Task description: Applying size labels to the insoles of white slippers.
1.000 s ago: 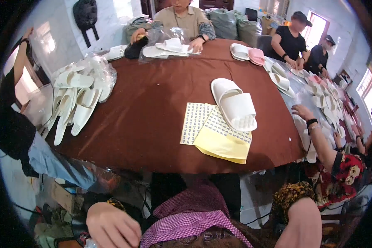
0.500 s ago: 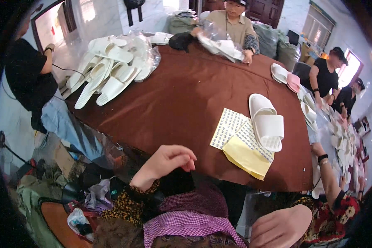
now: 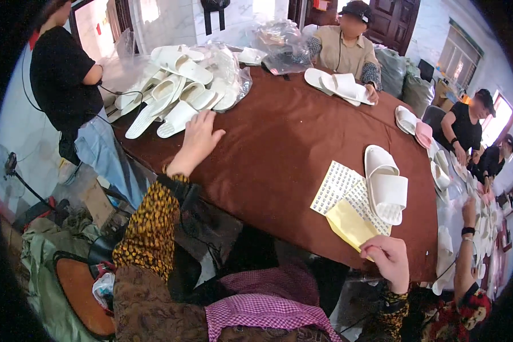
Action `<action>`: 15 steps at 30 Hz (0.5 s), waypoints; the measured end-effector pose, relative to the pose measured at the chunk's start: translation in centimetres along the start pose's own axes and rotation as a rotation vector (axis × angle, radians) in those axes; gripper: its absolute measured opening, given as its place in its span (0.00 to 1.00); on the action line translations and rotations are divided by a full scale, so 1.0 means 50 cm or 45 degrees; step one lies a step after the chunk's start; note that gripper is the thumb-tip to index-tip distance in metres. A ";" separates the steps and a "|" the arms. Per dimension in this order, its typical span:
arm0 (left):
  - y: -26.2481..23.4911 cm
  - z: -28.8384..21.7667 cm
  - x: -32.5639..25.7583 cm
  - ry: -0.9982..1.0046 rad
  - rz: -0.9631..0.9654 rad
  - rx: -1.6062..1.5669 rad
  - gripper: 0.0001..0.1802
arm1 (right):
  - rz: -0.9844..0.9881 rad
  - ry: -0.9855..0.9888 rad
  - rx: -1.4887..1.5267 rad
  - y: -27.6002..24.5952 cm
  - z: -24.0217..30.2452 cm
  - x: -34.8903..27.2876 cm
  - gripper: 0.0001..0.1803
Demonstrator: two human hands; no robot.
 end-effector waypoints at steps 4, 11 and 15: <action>0.046 0.130 0.054 -0.204 0.172 0.169 0.38 | -0.324 0.208 0.112 0.032 -0.113 0.006 0.06; 0.110 0.266 0.091 -0.458 0.382 0.488 0.45 | -0.592 0.305 0.213 0.063 -0.202 -0.013 0.06; 0.147 0.309 0.106 -0.379 0.420 0.534 0.31 | -0.577 0.350 0.212 0.063 -0.202 -0.020 0.06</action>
Point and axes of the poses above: each hand's wrist, its own x-axis towards the middle knuckle, its own y-axis out of the palm, z = x × y, the point moved 8 cm from there along x, towards the middle knuckle, and after that the axes turned 8 degrees about -x, right-handed, at the moved point
